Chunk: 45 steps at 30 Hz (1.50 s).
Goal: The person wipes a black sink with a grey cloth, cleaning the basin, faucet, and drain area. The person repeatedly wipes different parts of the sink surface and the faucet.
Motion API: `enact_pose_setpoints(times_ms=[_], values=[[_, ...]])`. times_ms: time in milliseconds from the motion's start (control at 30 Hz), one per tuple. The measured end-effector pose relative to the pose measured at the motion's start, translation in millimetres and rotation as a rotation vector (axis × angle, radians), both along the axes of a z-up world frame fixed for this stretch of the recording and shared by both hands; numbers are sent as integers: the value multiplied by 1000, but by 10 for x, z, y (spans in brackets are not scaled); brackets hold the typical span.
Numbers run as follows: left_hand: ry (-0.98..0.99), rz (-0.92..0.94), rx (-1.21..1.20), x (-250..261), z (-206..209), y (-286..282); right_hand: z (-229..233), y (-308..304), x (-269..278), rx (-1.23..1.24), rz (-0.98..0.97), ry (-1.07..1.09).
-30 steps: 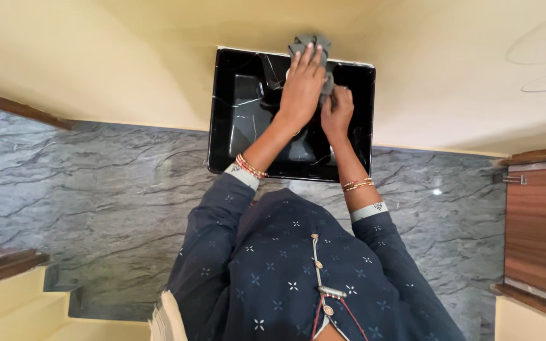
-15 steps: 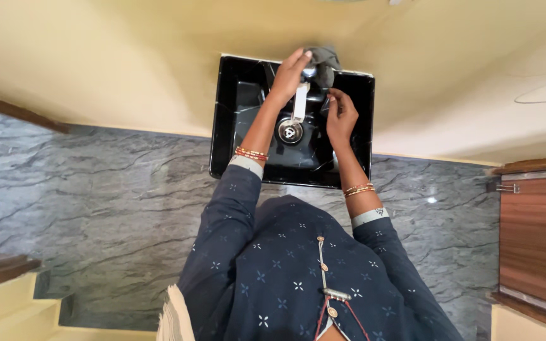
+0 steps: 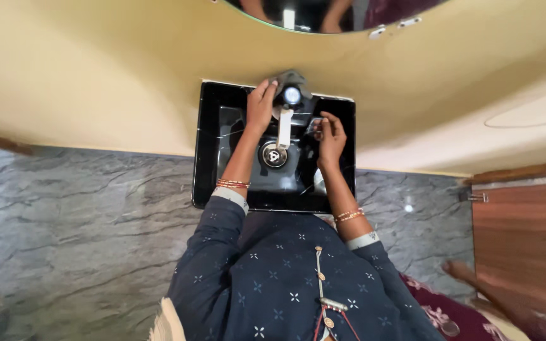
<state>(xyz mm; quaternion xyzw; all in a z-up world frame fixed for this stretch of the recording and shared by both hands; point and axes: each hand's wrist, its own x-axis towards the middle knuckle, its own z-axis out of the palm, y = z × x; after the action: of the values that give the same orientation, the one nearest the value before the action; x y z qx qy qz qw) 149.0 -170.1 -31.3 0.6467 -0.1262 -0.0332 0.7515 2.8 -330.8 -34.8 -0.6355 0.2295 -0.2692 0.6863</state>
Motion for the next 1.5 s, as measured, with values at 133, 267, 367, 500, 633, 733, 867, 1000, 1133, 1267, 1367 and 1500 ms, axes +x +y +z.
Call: enact_pose_setpoints(times_ms=[133, 267, 367, 500, 633, 733, 867, 1000, 1133, 1267, 1367, 1500], values=[[-101, -59, -265, -268, 523, 162, 525, 163, 49, -169, 95, -208], [-661, -109, 99, -351, 784, 188, 1005, 358, 107, -433, 233, -392], [-710, -37, 178, -427, 776, 123, 936, 503, 146, -993, 197, -171], [-523, -199, 9, -394, 701, 211, 771, 604, 242, -981, 264, -312], [-375, -249, -173, -334, 372, 102, 917, 633, 216, -1036, 276, -196], [-172, -206, -273, -144, 62, -24, 1155, 658, 327, -1137, 302, -106], [-174, -91, -71, -143, -19, 75, 1351, 714, 375, -1169, 345, 69], [-229, 6, 44, -205, 301, 140, 1345, 693, 503, -1235, 308, 157], [-241, 100, 122, -299, 492, 200, 1206, 584, 734, -1221, 326, 262], [-330, 171, 57, -301, 532, 223, 1078, 339, 917, -982, 453, 286], [-259, 164, 86, -244, 483, 241, 842, 98, 1028, -539, 628, 125], [-233, 144, 72, -225, 422, 241, 331, -86, 997, 96, 545, 24]])
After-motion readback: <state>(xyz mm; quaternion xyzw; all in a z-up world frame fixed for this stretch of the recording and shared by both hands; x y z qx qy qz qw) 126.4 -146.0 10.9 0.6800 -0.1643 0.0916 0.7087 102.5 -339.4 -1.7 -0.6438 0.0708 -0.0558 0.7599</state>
